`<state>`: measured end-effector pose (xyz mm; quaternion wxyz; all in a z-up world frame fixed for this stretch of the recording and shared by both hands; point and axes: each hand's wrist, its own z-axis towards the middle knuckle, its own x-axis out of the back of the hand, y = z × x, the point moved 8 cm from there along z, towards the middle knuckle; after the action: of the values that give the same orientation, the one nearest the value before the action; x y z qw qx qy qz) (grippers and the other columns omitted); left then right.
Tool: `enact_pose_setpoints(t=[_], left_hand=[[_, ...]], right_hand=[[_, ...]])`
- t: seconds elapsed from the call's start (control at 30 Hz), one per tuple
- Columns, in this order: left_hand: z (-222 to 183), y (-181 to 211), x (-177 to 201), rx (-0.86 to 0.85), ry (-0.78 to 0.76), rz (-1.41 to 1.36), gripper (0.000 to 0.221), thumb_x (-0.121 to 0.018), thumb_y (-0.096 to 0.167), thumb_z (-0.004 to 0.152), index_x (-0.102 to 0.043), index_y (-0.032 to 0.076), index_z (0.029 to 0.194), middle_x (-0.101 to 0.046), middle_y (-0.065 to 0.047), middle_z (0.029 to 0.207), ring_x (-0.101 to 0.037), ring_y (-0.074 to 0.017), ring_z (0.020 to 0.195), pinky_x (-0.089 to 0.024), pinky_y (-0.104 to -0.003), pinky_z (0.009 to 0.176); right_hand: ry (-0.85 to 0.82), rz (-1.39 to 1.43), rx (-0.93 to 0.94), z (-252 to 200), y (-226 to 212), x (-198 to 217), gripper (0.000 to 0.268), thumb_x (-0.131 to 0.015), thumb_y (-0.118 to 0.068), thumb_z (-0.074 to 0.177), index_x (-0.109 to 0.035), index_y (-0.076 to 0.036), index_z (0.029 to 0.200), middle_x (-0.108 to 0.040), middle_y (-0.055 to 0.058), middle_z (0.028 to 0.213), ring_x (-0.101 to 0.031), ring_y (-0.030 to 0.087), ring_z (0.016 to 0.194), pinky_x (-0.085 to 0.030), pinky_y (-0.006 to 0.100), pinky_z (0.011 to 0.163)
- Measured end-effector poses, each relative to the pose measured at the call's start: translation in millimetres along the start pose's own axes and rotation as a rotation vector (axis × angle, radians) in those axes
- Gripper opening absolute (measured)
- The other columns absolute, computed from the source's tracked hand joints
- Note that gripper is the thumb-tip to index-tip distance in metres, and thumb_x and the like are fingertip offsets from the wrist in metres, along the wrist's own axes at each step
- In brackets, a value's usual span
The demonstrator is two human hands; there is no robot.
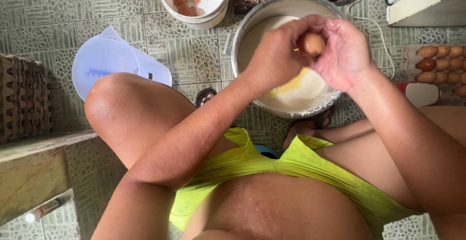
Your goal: Crack multiple eggs into a large bowl of batter while sitting on the floor.
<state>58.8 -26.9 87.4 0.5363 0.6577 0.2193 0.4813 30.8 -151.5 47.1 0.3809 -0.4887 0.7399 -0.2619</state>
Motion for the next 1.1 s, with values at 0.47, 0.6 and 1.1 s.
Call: enact_pose_setpoints(t=[0.47, 0.6, 1.1], left_hand=[[-6, -76, -17, 0.456, -0.108, 0.226, 0.055, -0.054, 0.015, 0.087, -0.059, 0.018, 0.142, -0.064, -0.020, 0.132, -0.072, -0.0402, 0.103, -0.059, -0.051, 0.089], [-20, -98, -60, 0.470, -0.444, 0.488, 0.041, -0.058, 0.024, 0.090, -0.063, 0.014, 0.130, -0.063, -0.015, 0.129, -0.068, -0.0366, 0.114, -0.057, -0.048, 0.094], [-47, -119, -61, 0.261, -0.466, 0.534, 0.054, -0.066, 0.038, 0.090, -0.058, 0.017, 0.139, -0.048, -0.018, 0.147, -0.058, -0.0445, 0.122, -0.048, -0.058, 0.097]], right_hand=[[-0.025, -0.803, 0.479, -2, -55, -69, 0.011, -0.052, 0.000, 0.105, -0.061, -0.006, 0.109, -0.062, 0.007, 0.103, -0.062, 0.014, 0.084, -0.061, 0.027, 0.070], [0.070, -1.059, 1.486, 40, -52, -155, 0.010, -0.062, -0.004, 0.106, -0.060, -0.005, 0.096, -0.053, 0.010, 0.090, -0.051, 0.025, 0.081, -0.038, 0.040, 0.067], [-0.189, -1.619, 0.887, 1, -131, 16, 0.049, -0.068, -0.017, 0.099, -0.057, -0.010, 0.146, -0.045, 0.026, 0.152, -0.045, 0.042, 0.137, -0.030, 0.050, 0.112]])
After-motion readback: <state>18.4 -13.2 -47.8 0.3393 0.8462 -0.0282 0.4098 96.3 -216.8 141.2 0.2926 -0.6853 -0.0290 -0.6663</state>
